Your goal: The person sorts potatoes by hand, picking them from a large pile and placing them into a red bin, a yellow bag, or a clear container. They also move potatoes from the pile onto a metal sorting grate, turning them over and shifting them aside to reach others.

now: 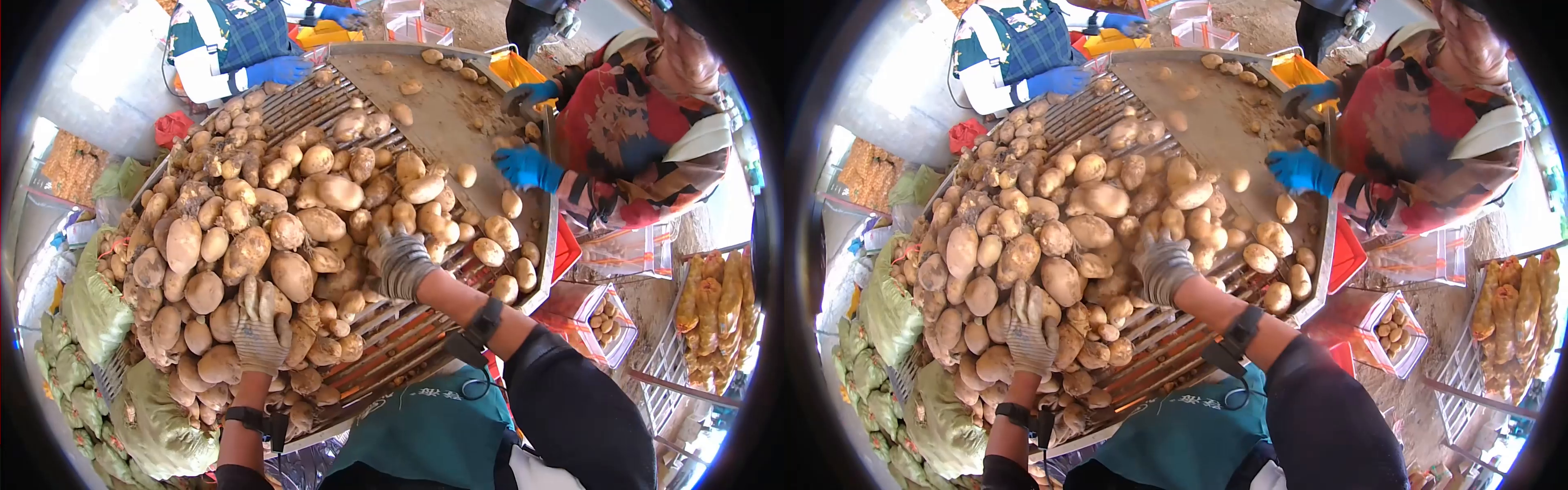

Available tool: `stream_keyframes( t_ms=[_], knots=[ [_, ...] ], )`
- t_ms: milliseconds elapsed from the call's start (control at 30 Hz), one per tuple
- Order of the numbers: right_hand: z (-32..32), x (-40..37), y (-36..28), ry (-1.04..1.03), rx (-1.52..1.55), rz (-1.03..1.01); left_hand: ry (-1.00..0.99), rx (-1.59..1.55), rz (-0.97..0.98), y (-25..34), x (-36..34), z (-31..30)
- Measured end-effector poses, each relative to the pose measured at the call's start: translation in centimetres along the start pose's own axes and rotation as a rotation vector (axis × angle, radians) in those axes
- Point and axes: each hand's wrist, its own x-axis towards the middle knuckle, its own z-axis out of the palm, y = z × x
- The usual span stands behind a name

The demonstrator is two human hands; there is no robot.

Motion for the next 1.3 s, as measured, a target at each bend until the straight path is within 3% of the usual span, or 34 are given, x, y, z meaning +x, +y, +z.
stream_keyframes(
  t_ms=[133, 233, 333, 400, 467, 500, 533, 567, 600, 667, 733, 800, 867, 933, 967, 1000, 1067, 1133, 1200, 1300],
  knots=[
    [-0.7, -5.3, -0.7, -0.106, 0.026, -0.078, 0.036, 0.036, 0.032, 0.0, 0.0, 0.1],
    [4.0, -8.2, -0.5, 0.072, -0.167, -0.249, 0.051, 0.035, 0.035, -0.1, 0.0, 0.2],
    [5.0, -10.9, -0.7, 0.051, -0.234, -0.349, 0.079, 0.024, 0.055, -0.1, -0.1, 0.3],
    [4.5, -11.2, 0.4, 0.011, -0.200, -0.411, 0.064, 0.023, 0.035, -0.1, 0.0, 0.2],
    [4.4, -9.9, 1.6, 0.229, 0.088, -0.439, 0.063, -0.008, 0.039, 0.0, 0.1, 0.0],
    [2.9, -8.8, 2.8, 0.293, -0.065, -0.373, 0.051, -0.012, 0.029, 0.0, 0.1, 0.0],
    [-0.9, -7.8, 3.5, 0.271, 0.074, -0.323, 0.047, -0.014, 0.019, 0.0, 0.1, 0.1],
    [-3.4, -6.2, 3.7, 0.268, 0.108, -0.099, 0.047, -0.013, 0.021, 0.0, 0.1, 0.2],
    [-0.9, -3.0, 6.4, 0.584, 0.051, -0.127, 0.046, -0.011, 0.023, -0.1, 0.0, 0.2],
    [-1.4, 1.8, 9.3, 0.576, -0.028, 0.078, 0.067, 0.014, 0.033, -0.3, 0.0, 0.3],
    [-1.6, 4.0, 10.8, 0.595, 0.035, 0.054, 0.036, 0.025, 0.015, -0.1, 0.1, 0.2],
    [-1.3, 5.4, 11.5, 0.319, 0.023, 0.104, 0.042, 0.015, 0.008, -0.1, 0.2, 0.2],
    [-2.0, 5.6, 11.6, 0.285, -0.016, 0.081, 0.025, 0.006, -0.012, 0.0, 0.1, 0.2],
    [-1.8, 5.3, 12.0, 0.417, 0.372, -0.013, 0.015, -0.001, -0.020, -0.1, 0.3, 0.0],
    [-1.6, 4.5, 12.0, 0.418, 0.740, -0.081, 0.002, 0.005, -0.021, 0.0, 0.3, -0.2],
    [-1.2, 3.6, 11.7, 0.410, 0.737, -0.082, -0.010, 0.008, -0.021, 0.2, 0.2, -0.2],
    [-1.7, 1.4, 10.5, 0.073, 1.933, -0.273, -0.007, -0.004, -0.030, 0.3, 0.3, -0.2],
    [-1.5, 1.2, 10.2, -0.105, 2.093, -0.360, -0.005, -0.011, -0.030, 0.3, 0.2, -0.1],
    [-1.8, 1.1, 9.5, -0.051, 2.123, -0.407, 0.002, 0.014, -0.016, 0.1, 0.1, 0.1],
    [-3.6, 2.0, 9.3, 0.142, 1.955, -0.272, 0.001, 0.004, -0.016, 0.2, 0.2, 0.1]
  ],
)
